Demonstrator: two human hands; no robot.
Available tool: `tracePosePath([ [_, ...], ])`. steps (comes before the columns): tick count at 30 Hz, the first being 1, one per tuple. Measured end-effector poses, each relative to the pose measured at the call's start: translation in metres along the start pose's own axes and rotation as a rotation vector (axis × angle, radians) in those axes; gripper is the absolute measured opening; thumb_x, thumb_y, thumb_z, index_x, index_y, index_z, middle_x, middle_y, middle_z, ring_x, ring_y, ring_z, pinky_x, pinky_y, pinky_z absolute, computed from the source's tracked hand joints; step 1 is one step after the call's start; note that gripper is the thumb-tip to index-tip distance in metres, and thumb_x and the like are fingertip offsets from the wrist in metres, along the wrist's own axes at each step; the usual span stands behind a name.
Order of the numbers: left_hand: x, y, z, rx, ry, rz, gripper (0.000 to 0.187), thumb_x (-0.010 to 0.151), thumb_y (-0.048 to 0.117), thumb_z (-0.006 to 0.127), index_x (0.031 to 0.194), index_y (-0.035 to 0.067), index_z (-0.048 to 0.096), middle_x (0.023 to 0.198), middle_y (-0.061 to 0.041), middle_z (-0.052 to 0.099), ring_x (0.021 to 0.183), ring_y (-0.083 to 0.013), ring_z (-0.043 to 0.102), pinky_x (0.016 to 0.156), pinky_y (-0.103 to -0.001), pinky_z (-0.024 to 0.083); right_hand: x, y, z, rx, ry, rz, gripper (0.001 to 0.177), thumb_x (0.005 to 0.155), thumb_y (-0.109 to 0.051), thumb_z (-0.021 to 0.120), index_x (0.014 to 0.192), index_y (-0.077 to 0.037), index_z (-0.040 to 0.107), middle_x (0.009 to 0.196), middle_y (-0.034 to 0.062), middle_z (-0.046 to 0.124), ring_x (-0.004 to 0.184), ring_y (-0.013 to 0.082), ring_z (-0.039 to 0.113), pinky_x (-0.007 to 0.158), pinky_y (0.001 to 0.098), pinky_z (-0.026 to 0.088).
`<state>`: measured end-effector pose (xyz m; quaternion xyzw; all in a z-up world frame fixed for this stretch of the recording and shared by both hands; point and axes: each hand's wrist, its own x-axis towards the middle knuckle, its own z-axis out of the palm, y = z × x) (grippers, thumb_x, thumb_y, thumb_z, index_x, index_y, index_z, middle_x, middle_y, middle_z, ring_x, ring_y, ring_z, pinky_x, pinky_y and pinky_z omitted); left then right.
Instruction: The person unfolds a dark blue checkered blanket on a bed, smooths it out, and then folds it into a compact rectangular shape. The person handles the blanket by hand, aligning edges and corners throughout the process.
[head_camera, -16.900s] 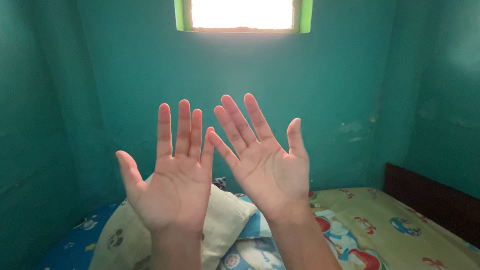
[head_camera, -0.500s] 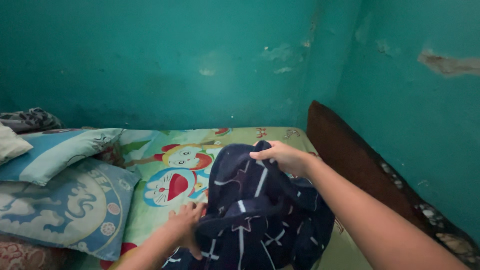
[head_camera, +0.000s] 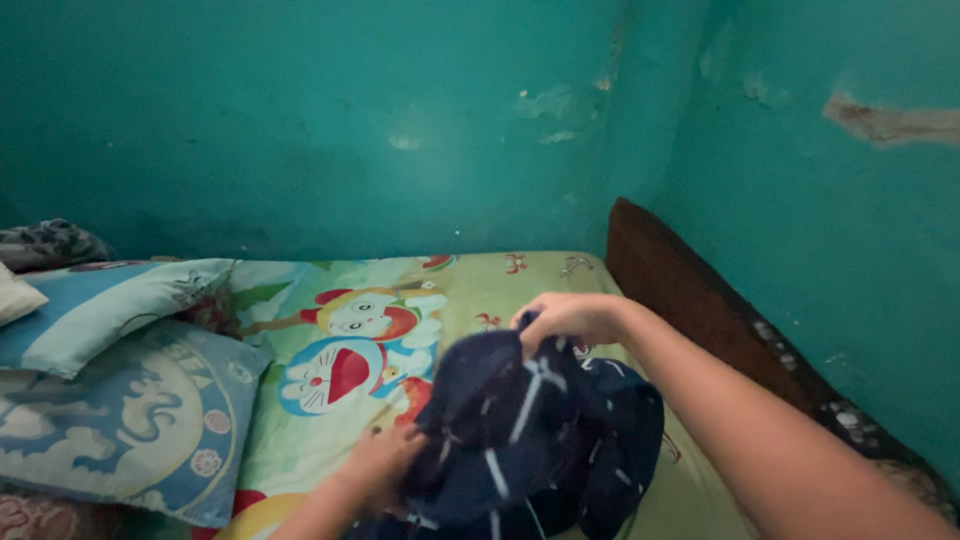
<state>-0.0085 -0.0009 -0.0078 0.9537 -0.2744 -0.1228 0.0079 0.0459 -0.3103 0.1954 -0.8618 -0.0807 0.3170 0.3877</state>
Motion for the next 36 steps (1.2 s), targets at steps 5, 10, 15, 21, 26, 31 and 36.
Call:
tracePosePath([
  [5,0.002,0.016,0.035,0.379,0.211,0.204,0.108,0.051,0.036,0.096,0.138,-0.001,0.045,0.132,-0.018,0.050,0.131,-0.0381,0.044,0.109,-0.055,0.034,0.018,0.009,0.009,-0.349,0.036,-0.035,0.025,0.073,-0.018,0.073,0.095,-0.007,0.074,0.084,0.0062,0.072,0.074,0.0169,0.067,0.067,0.0327,0.052],
  [10,-0.002,0.028,0.039,0.454,0.205,0.123,0.117,0.052,0.048,0.093,0.142,-0.005,0.040,0.140,-0.022,0.045,0.138,-0.0397,0.035,0.111,-0.062,0.026,0.047,0.035,0.009,-0.497,0.175,-0.120,0.037,0.082,-0.036,0.078,0.099,-0.004,0.072,0.087,0.0075,0.073,0.081,0.0184,0.068,0.073,0.0329,0.052],
  [15,-0.004,0.051,0.030,-0.003,0.247,-0.065,0.105,0.071,0.063,0.082,0.141,-0.004,0.040,0.154,-0.032,0.026,0.145,-0.0470,0.017,0.108,-0.077,0.009,0.059,0.045,0.002,-0.396,0.265,-0.068,0.033,0.081,-0.030,0.080,0.093,-0.002,0.067,0.082,0.0092,0.064,0.076,0.0217,0.062,0.067,0.0437,0.052],
  [21,0.015,0.062,0.039,-0.266,0.335,-0.045,0.055,0.084,0.050,0.065,0.121,0.010,0.065,0.148,-0.021,0.038,0.147,-0.0378,0.026,0.117,-0.073,0.012,0.064,0.045,0.001,-0.423,0.307,-0.147,0.031,0.083,-0.025,0.079,0.095,0.001,0.068,0.087,0.0124,0.068,0.083,0.0228,0.064,0.075,0.0405,0.052],
  [26,0.030,0.052,0.032,-0.372,0.384,-0.102,0.050,0.089,0.044,0.062,0.118,0.004,0.060,0.143,-0.019,0.046,0.141,-0.0364,0.040,0.120,-0.064,0.023,0.074,0.053,0.004,-0.410,0.262,-0.145,0.044,0.080,-0.006,0.061,0.124,-0.005,0.065,0.119,0.0150,0.070,0.109,0.0264,0.066,0.095,0.0396,0.052],
  [31,0.024,0.035,0.002,-0.413,0.211,-0.194,0.065,0.082,0.044,0.069,0.131,0.006,0.049,0.144,-0.021,0.040,0.136,-0.0407,0.037,0.116,-0.052,0.030,0.067,0.047,0.009,-0.368,0.254,-0.135,0.053,0.084,-0.007,0.051,0.136,-0.002,0.057,0.126,0.0202,0.069,0.113,0.0305,0.068,0.099,0.0397,0.051],
  [36,0.011,0.029,-0.034,-0.348,0.462,-0.084,0.046,0.087,0.020,0.064,0.128,0.007,0.052,0.132,-0.019,0.053,0.122,-0.0393,0.054,0.101,-0.047,0.047,0.052,0.030,0.014,-0.344,0.237,-0.084,0.047,0.085,-0.038,0.075,0.112,0.001,0.071,0.106,0.0162,0.075,0.099,0.0275,0.071,0.091,0.0382,0.055],
])
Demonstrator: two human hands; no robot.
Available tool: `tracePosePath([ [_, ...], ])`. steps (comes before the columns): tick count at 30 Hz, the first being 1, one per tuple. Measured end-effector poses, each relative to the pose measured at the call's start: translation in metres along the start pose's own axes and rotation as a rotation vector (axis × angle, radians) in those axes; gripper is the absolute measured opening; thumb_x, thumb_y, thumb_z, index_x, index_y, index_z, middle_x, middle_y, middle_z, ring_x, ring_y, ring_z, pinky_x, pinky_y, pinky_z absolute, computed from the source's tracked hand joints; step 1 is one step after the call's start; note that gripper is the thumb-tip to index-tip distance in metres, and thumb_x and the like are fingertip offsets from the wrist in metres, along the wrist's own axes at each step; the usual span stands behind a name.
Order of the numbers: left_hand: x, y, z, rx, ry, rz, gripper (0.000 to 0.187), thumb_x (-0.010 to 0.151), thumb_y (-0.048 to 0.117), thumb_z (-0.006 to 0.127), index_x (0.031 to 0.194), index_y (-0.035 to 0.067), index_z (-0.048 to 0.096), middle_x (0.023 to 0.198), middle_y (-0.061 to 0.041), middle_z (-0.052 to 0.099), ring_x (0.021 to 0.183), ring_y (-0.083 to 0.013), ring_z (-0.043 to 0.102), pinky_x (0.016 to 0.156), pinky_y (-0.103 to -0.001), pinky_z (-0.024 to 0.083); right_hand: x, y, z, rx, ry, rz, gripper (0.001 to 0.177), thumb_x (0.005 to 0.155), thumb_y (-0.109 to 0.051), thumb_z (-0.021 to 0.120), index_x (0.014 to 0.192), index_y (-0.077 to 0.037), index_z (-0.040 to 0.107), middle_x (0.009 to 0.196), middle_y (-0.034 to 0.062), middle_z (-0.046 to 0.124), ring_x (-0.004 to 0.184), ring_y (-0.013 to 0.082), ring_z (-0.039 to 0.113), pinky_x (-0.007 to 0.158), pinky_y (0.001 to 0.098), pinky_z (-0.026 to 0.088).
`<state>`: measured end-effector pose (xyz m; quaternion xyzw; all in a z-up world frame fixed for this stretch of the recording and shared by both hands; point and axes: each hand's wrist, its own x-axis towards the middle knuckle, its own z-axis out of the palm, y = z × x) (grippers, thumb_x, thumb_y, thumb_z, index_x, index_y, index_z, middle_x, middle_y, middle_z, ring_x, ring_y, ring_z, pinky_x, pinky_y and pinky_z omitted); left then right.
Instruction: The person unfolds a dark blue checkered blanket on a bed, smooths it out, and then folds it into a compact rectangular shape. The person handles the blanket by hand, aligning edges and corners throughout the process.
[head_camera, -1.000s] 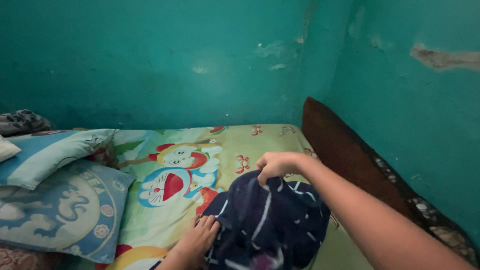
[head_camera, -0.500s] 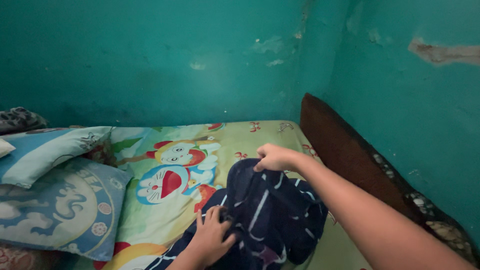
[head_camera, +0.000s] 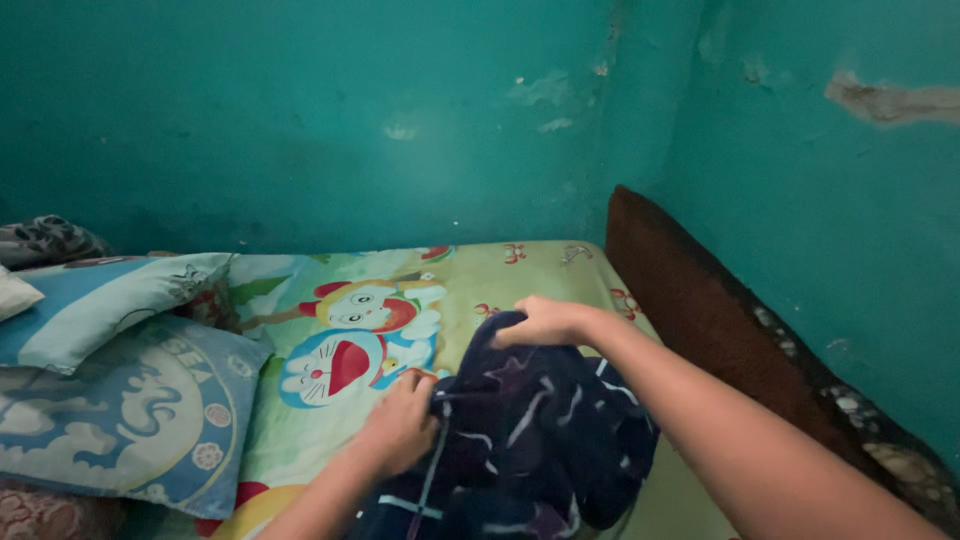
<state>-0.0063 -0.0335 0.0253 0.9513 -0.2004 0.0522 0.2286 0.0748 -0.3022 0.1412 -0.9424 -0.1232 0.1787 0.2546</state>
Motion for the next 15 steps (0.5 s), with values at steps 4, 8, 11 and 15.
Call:
tracePosePath([
  [4,0.006,0.006,-0.027,-0.115,0.149,-0.039,0.034,0.087,0.006,0.066,0.120,0.013,0.063,0.122,-0.014,0.062,0.116,-0.0337,0.061,0.094,-0.042,0.054,0.006,-0.004,-0.001,-0.090,0.187,-0.036,0.059,0.091,-0.052,0.069,0.094,0.007,0.076,0.083,0.0176,0.072,0.078,0.0278,0.070,0.076,0.0415,0.056],
  [8,0.025,0.011,-0.041,-0.562,0.210,-0.073,0.030,0.084,0.017,0.076,0.113,0.015,0.069,0.097,-0.012,0.074,0.091,-0.0238,0.072,0.082,-0.035,0.057,0.015,-0.010,0.001,0.053,0.290,-0.191,0.045,0.092,-0.044,0.066,0.101,-0.002,0.076,0.079,0.0134,0.073,0.073,0.0222,0.067,0.071,0.0379,0.052],
  [11,0.041,0.014,-0.046,-0.502,0.485,0.193,0.021,0.081,0.019,0.081,0.098,0.011,0.075,0.096,-0.009,0.073,0.089,-0.0192,0.069,0.077,-0.031,0.055,0.012,-0.027,0.003,0.207,0.266,-0.308,0.042,0.091,-0.041,0.067,0.104,-0.002,0.078,0.082,0.0077,0.076,0.076,0.0145,0.065,0.071,0.0335,0.053],
  [15,0.061,0.021,-0.055,-0.562,0.525,0.085,0.022,0.085,0.020,0.081,0.097,0.005,0.070,0.089,-0.013,0.067,0.082,-0.0183,0.061,0.070,-0.031,0.049,-0.003,-0.063,-0.002,0.531,0.067,-0.287,0.049,0.097,-0.044,0.061,0.107,0.001,0.078,0.092,0.0036,0.077,0.079,0.0098,0.068,0.074,0.0290,0.056],
])
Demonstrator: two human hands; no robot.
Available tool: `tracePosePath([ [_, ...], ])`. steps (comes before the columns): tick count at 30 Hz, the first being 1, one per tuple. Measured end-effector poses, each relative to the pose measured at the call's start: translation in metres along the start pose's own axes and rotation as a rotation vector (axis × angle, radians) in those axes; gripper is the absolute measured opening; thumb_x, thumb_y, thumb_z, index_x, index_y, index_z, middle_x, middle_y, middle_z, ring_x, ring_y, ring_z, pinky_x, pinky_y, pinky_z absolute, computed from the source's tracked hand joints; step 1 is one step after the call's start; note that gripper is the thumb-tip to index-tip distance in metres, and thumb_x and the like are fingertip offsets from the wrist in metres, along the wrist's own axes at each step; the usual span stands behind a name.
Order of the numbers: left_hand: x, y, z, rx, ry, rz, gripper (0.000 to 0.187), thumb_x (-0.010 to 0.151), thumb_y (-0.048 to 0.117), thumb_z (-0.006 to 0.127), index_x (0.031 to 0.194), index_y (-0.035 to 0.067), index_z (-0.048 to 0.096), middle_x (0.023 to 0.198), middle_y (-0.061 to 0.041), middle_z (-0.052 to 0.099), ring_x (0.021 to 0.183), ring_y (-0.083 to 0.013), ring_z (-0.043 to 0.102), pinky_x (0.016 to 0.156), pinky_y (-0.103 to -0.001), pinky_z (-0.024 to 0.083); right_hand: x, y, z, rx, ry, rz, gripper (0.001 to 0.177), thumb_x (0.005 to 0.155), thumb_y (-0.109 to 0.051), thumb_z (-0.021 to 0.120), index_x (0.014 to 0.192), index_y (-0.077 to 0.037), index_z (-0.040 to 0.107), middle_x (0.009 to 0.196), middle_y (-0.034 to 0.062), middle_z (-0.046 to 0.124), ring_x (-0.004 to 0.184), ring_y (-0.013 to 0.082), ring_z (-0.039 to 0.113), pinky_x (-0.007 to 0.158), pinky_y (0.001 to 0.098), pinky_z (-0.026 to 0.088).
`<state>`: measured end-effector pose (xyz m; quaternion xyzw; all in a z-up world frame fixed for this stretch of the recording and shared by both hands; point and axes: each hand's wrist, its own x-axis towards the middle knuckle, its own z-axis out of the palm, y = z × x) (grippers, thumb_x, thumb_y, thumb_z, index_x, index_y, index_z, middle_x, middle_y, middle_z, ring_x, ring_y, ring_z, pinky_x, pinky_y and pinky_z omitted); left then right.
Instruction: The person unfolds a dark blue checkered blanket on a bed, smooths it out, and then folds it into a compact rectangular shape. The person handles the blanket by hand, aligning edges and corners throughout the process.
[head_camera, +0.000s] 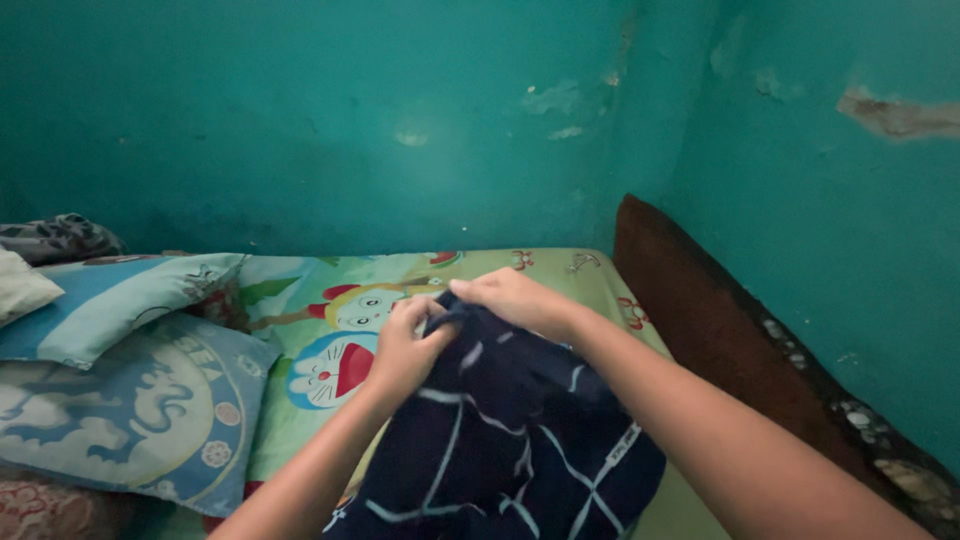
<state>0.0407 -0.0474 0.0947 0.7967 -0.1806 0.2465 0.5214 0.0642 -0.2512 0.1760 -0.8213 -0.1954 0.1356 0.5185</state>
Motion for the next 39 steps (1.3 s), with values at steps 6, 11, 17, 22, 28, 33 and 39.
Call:
tracePosePath([
  [6,0.036,0.020,-0.010,-0.182,0.017,-0.065,0.032,0.086,0.012,0.073,0.113,0.006,0.057,0.090,-0.009,0.071,0.083,-0.0157,0.067,0.071,-0.030,0.055,-0.006,-0.017,-0.004,-0.114,-0.032,-0.104,0.038,0.083,-0.017,0.068,0.117,0.000,0.069,0.093,0.0085,0.070,0.078,0.0162,0.064,0.071,0.0335,0.052],
  [11,0.091,0.041,-0.038,-0.025,0.099,0.206,0.021,0.095,0.010,0.068,0.115,0.003,0.068,0.098,-0.011,0.075,0.088,-0.0132,0.069,0.079,-0.030,0.055,-0.007,0.019,-0.001,-0.458,0.366,-0.307,0.042,0.075,-0.012,0.071,0.116,-0.002,0.065,0.095,0.0149,0.073,0.090,0.0299,0.069,0.078,0.0405,0.055],
  [17,0.146,0.083,-0.085,0.220,0.199,0.106,0.024,0.096,0.024,0.072,0.098,0.000,0.073,0.086,-0.013,0.075,0.077,-0.0171,0.069,0.070,-0.034,0.054,-0.006,0.035,0.003,-0.420,0.666,-0.296,0.048,0.092,-0.025,0.074,0.128,0.000,0.053,0.113,0.0222,0.065,0.106,0.0379,0.064,0.090,0.0473,0.050],
  [22,0.181,0.119,-0.105,0.427,0.256,0.203,0.040,0.093,0.037,0.079,0.093,-0.002,0.071,0.088,-0.015,0.074,0.077,-0.0213,0.071,0.070,-0.036,0.056,-0.008,0.027,0.027,-0.547,0.729,-0.689,0.056,0.089,-0.030,0.079,0.124,-0.005,0.044,0.119,0.0183,0.052,0.111,0.0362,0.059,0.097,0.0464,0.048],
  [28,0.211,0.113,-0.124,0.469,0.357,0.047,0.047,0.097,0.047,0.074,0.095,0.000,0.069,0.086,-0.014,0.072,0.074,-0.0219,0.070,0.071,-0.037,0.056,-0.007,0.036,0.031,-0.600,0.623,-0.150,0.054,0.085,-0.025,0.077,0.126,-0.009,0.046,0.122,0.0111,0.053,0.113,0.0322,0.060,0.098,0.0454,0.047],
  [33,0.235,0.089,-0.132,0.391,0.452,0.118,0.043,0.100,0.041,0.074,0.091,0.000,0.066,0.083,-0.014,0.070,0.073,-0.0229,0.065,0.069,-0.039,0.052,-0.001,0.062,0.026,-0.754,0.571,0.150,0.065,0.083,-0.030,0.080,0.137,-0.017,0.046,0.129,0.0076,0.049,0.128,0.0304,0.051,0.109,0.0532,0.037],
  [39,0.263,0.077,-0.137,0.147,0.410,0.073,0.032,0.097,0.035,0.071,0.097,0.004,0.063,0.088,-0.007,0.071,0.076,-0.0136,0.065,0.070,-0.033,0.055,0.014,0.104,0.014,-0.894,0.406,0.536,0.085,0.085,-0.056,0.077,0.152,-0.020,0.038,0.145,0.0095,0.038,0.142,0.0311,0.035,0.115,0.0646,0.024],
])
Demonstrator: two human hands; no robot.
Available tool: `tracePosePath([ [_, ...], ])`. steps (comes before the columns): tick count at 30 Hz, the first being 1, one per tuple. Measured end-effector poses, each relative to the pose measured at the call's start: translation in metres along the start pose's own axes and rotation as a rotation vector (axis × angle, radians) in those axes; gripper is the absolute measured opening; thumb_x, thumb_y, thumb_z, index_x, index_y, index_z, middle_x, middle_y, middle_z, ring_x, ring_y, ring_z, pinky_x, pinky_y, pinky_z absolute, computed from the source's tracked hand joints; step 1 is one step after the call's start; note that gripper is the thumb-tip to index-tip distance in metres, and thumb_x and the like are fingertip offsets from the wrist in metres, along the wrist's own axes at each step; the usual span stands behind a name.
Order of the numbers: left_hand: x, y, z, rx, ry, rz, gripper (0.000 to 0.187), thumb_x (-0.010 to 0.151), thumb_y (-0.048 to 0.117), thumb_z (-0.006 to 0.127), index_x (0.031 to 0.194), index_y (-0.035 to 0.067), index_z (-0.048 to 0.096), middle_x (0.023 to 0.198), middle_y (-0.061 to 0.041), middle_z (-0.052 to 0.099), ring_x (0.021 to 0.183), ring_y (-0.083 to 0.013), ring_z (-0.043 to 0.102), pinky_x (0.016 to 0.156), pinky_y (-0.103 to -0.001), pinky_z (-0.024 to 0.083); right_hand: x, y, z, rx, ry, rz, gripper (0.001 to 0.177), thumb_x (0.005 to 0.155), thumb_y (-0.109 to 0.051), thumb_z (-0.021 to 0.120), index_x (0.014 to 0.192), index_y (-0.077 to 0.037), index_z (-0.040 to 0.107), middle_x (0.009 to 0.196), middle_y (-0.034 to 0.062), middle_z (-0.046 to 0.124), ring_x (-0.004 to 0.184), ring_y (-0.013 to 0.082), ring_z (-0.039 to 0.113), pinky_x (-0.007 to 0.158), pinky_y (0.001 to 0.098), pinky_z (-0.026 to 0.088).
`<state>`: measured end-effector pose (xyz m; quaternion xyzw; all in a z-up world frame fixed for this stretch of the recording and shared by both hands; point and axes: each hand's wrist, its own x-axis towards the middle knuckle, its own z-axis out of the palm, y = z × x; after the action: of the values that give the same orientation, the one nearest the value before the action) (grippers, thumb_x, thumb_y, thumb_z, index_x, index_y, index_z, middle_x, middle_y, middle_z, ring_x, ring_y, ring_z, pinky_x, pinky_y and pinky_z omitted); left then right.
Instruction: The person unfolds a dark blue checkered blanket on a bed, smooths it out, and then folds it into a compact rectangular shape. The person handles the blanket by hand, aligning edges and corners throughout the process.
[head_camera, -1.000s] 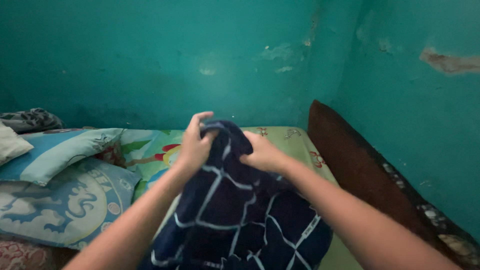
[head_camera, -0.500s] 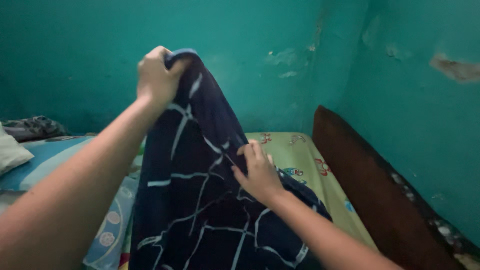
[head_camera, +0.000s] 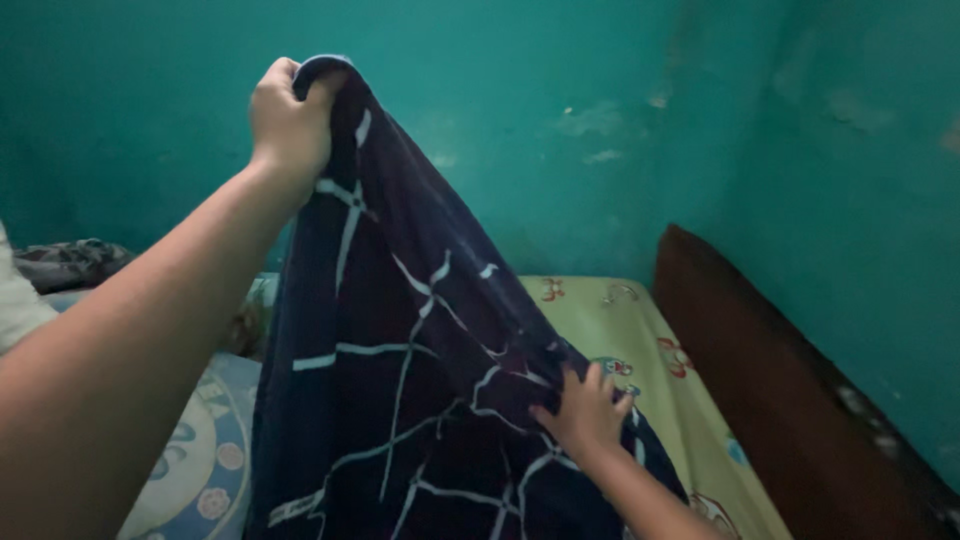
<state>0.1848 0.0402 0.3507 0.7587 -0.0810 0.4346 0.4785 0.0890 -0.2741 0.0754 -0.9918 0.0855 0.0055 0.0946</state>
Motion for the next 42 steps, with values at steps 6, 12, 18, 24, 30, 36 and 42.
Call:
tracePosePath([
  [6,0.009,-0.034,0.003,0.176,-0.007,-0.008,0.035,0.095,0.033,0.077,0.096,0.002,0.061,0.088,-0.011,0.069,0.079,-0.0196,0.067,0.072,-0.037,0.053,0.062,0.021,0.058,0.174,-0.033,0.056,0.049,0.099,-0.044,0.060,0.143,-0.023,0.056,0.142,0.0067,0.048,0.140,0.0245,0.044,0.122,0.0665,0.023],
  [12,0.011,-0.104,-0.017,0.385,-0.075,0.008,0.035,0.085,0.025,0.081,0.100,0.001,0.059,0.092,-0.016,0.070,0.086,-0.0274,0.069,0.076,-0.040,0.054,0.150,0.087,0.066,0.400,-0.444,-0.154,0.049,0.098,-0.039,0.064,0.140,-0.013,0.062,0.139,0.0031,0.049,0.137,0.0243,0.046,0.117,0.0494,0.037],
  [18,0.004,-0.188,-0.022,0.650,-0.773,-0.051,0.052,0.077,0.000,0.057,0.124,0.019,0.069,0.121,-0.018,0.070,0.111,-0.0360,0.068,0.092,-0.046,0.057,0.193,0.131,0.015,0.976,-0.455,0.086,0.054,0.089,-0.032,0.059,0.129,0.004,0.064,0.127,0.0349,0.065,0.120,0.0489,0.064,0.097,0.0541,0.054],
  [24,-0.037,-0.198,0.010,0.954,-0.791,-0.084,0.040,0.088,0.031,0.055,0.118,0.015,0.076,0.116,-0.022,0.073,0.108,-0.0421,0.068,0.096,-0.049,0.055,0.200,0.102,0.013,0.941,-0.568,0.298,0.058,0.091,-0.049,0.064,0.133,-0.010,0.057,0.129,0.0169,0.064,0.121,0.0348,0.061,0.108,0.0535,0.051],
  [30,-0.046,-0.163,0.029,1.093,-0.948,-0.024,0.084,0.076,0.081,0.054,0.121,0.012,0.070,0.094,-0.022,0.079,0.096,-0.0336,0.077,0.090,-0.045,0.060,0.225,0.060,-0.032,0.809,-0.425,0.032,0.061,0.092,-0.058,0.058,0.118,-0.006,0.077,0.114,0.0158,0.077,0.108,0.0297,0.073,0.100,0.0468,0.054],
  [36,-0.063,-0.147,0.116,0.707,-0.904,0.082,0.105,0.059,0.075,0.079,0.142,0.017,0.057,0.112,-0.023,0.071,0.101,-0.0402,0.069,0.085,-0.050,0.055,0.231,-0.051,-0.102,0.627,-0.183,-0.521,0.052,0.095,-0.052,0.057,0.098,-0.006,0.081,0.082,0.0088,0.077,0.074,0.0204,0.072,0.075,0.0338,0.058],
  [42,-0.051,-0.155,0.149,0.571,-0.820,0.019,0.050,0.080,0.039,0.070,0.123,0.014,0.072,0.109,-0.017,0.078,0.102,-0.0343,0.075,0.090,-0.046,0.057,0.213,-0.089,-0.137,0.518,-0.133,-0.680,0.040,0.090,-0.044,0.068,0.091,-0.007,0.081,0.069,0.0049,0.073,0.061,0.0155,0.065,0.061,0.0321,0.053],
])
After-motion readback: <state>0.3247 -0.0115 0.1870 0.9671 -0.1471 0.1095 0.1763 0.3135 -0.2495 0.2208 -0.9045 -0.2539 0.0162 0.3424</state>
